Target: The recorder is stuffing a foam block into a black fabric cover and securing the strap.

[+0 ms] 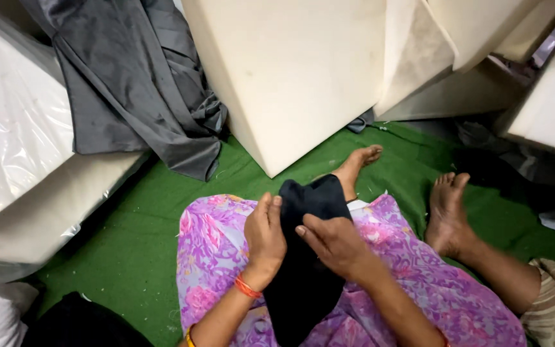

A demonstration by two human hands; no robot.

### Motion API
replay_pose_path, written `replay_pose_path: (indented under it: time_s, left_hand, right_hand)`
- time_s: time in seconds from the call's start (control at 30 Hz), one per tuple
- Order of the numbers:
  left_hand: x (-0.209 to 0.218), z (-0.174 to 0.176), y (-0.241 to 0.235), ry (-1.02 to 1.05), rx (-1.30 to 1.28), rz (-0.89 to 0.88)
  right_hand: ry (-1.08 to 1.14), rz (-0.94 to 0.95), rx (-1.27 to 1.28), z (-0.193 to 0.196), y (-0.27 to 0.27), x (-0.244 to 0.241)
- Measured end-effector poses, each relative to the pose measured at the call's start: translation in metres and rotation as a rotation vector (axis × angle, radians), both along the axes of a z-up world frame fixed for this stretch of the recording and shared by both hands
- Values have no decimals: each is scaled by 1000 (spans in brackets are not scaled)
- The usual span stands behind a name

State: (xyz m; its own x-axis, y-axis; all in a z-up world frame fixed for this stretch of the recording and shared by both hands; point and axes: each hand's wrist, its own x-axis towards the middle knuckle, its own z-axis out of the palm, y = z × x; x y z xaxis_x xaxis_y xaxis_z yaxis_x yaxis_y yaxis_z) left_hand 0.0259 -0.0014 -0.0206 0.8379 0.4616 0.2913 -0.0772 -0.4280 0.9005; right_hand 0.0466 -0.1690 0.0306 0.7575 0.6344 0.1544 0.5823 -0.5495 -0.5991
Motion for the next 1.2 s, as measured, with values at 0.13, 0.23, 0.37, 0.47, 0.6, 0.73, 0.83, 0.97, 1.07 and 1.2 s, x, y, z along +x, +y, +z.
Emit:
replay_pose_path:
  time_s: [0.13, 0.23, 0.37, 0.47, 0.6, 0.73, 0.83, 0.97, 1.07, 1.2]
  left_hand:
    - [-1, 8, -3, 95, -18, -58]
    - [13, -35, -14, 94, -62, -103]
    - [33, -98, -35, 49, -334, -186]
    - [39, -93, -28, 18, -913, -159]
    - [45, -54, -31, 190, -1029, -87]
    - [27, -37, -34, -60, -510, -110]
    - [-1, -31, -39, -131, -613, -92]
    - [-17, -39, -42, -140, -515, -68]
    - [-14, -45, -44, -152, -467, -30]
    - [-9, -55, -49, -144, -459, -18]
  right_hand:
    - [196, -134, 102, 33, 20, -16]
    - [-3, -180, -56, 25, 21, -15]
    - [218, -174, 124, 13, -16, -17]
    - [357, -426, 352, 23, -30, -43]
    - [-202, -639, 349, 49, -21, -87]
    - [-275, -911, 128, -10, -23, -135]
    - [-124, -787, 166, -22, -10, -148]
    - [-192, -661, 64, -42, -11, -150]
    - [-306, -499, 44, -42, -2, -148]
    - [-172, -401, 194, -37, 13, -153]
